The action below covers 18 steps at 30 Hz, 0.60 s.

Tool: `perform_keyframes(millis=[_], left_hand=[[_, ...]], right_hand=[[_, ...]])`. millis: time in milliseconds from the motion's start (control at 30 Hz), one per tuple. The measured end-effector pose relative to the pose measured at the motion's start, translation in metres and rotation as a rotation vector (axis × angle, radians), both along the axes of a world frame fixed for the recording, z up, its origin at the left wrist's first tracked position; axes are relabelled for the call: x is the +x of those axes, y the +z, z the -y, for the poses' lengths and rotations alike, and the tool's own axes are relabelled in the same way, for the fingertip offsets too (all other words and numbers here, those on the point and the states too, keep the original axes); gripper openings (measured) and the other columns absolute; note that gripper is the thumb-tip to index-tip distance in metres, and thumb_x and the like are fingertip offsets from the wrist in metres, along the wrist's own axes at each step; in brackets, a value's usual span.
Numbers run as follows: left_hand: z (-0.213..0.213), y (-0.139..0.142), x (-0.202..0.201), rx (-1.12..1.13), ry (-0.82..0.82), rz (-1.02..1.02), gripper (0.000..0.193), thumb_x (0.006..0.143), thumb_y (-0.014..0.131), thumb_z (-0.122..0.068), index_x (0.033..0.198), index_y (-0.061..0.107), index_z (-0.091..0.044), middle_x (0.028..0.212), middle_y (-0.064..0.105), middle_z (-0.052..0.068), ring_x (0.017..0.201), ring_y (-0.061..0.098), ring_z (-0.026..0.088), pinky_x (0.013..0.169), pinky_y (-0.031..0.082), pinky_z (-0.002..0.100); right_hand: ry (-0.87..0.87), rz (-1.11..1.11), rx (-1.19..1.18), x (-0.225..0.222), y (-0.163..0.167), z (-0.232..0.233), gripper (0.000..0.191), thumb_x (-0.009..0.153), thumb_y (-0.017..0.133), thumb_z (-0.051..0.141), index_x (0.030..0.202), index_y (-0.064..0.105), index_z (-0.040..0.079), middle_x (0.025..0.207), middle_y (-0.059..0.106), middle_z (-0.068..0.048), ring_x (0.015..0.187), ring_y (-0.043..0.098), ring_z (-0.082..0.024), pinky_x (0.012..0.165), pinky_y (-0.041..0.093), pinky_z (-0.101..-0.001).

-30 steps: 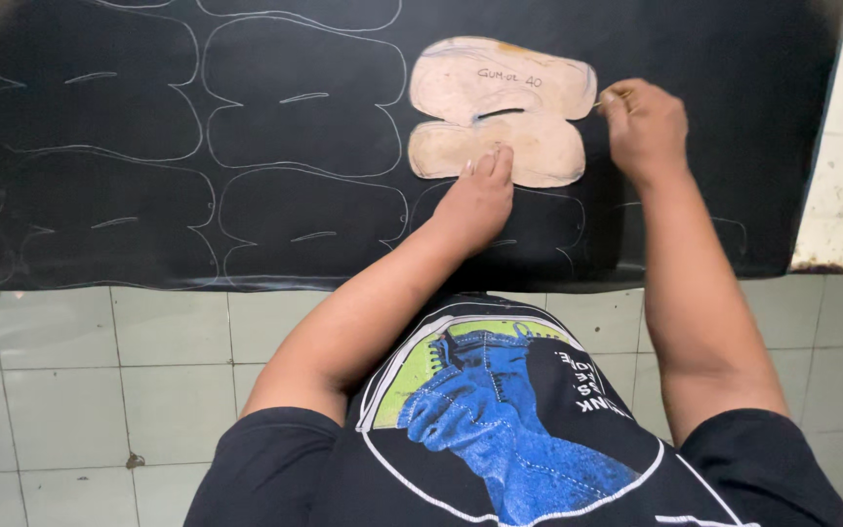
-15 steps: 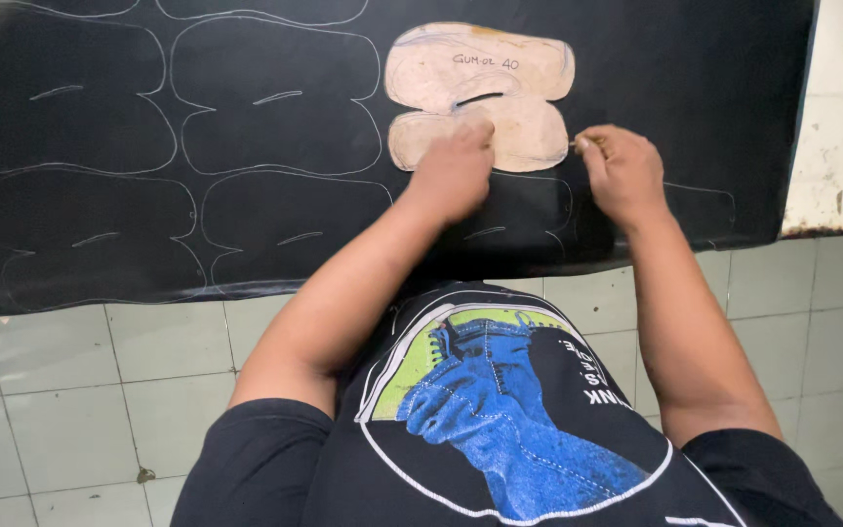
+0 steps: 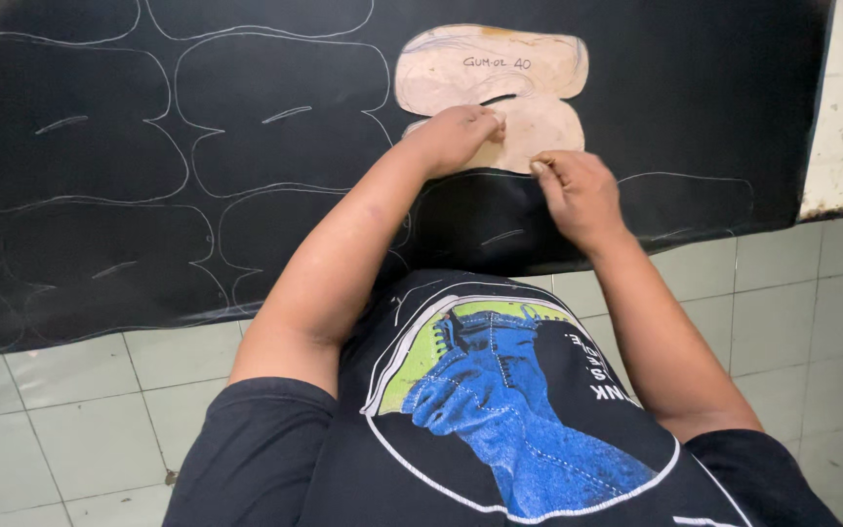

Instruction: The person uses red-handled scissors to cut a black sheet of material along pre-drawn outlines. After cutting, they roll the remaining sheet and place it aside. They then position a cardboard template on the sheet and trace its outline with a pencil.

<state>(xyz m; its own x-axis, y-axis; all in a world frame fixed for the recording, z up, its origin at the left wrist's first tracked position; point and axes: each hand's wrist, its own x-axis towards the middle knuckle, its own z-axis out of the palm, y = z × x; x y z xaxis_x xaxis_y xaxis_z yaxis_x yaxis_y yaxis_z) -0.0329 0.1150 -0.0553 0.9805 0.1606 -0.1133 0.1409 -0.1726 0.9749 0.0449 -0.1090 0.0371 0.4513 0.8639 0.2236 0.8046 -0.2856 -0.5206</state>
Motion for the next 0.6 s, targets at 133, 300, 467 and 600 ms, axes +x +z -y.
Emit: perform_keyframes(millis=[133, 300, 467, 600], left_hand=[[-0.004, -0.001, -0.001, -0.232, -0.046, -0.125, 0.046, 0.103, 0.045, -0.037, 0.100, 0.070, 0.001, 0.094, 0.070, 0.022, 0.086, 0.064, 0.036, 0.082, 0.050, 0.043], [0.005, 0.003, -0.011, -0.029, -0.003, -0.023, 0.038, 0.098, 0.046, -0.033, 0.096, 0.070, -0.002, 0.093, 0.074, 0.016, 0.090, 0.069, 0.028, 0.083, 0.053, 0.037], [0.021, 0.014, -0.034, 0.406, 0.109, 0.428, 0.019, 0.089, 0.064, -0.013, 0.100, 0.076, -0.003, 0.117, 0.073, 0.014, 0.111, 0.068, 0.032, 0.097, 0.054, 0.039], [0.032, 0.029, -0.046, 0.429, 0.166, 0.332, 0.026, 0.078, 0.065, -0.003, 0.102, 0.077, -0.003, 0.122, 0.071, 0.011, 0.114, 0.067, 0.031, 0.100, 0.053, 0.039]], right_hand=[[0.064, -0.215, 0.017, -0.026, -0.013, -0.030, 0.011, 0.099, 0.070, 0.011, 0.108, 0.073, 0.005, 0.101, 0.075, -0.014, 0.089, 0.072, -0.029, 0.081, 0.056, -0.0377], [0.161, -0.361, -0.040, -0.023, -0.018, -0.042, 0.014, 0.100, 0.066, 0.011, 0.109, 0.072, 0.003, 0.101, 0.074, -0.014, 0.089, 0.073, -0.025, 0.080, 0.056, -0.0345], [-0.165, -0.463, 0.030, 0.025, -0.010, -0.032, 0.016, 0.103, 0.061, 0.013, 0.105, 0.071, 0.000, 0.090, 0.075, -0.011, 0.082, 0.071, -0.015, 0.078, 0.056, -0.0295], [-0.037, -0.580, 0.108, 0.055, -0.020, -0.055, 0.018, 0.106, 0.060, 0.014, 0.110, 0.070, -0.001, 0.097, 0.075, -0.009, 0.091, 0.070, -0.013, 0.085, 0.056, -0.0272]])
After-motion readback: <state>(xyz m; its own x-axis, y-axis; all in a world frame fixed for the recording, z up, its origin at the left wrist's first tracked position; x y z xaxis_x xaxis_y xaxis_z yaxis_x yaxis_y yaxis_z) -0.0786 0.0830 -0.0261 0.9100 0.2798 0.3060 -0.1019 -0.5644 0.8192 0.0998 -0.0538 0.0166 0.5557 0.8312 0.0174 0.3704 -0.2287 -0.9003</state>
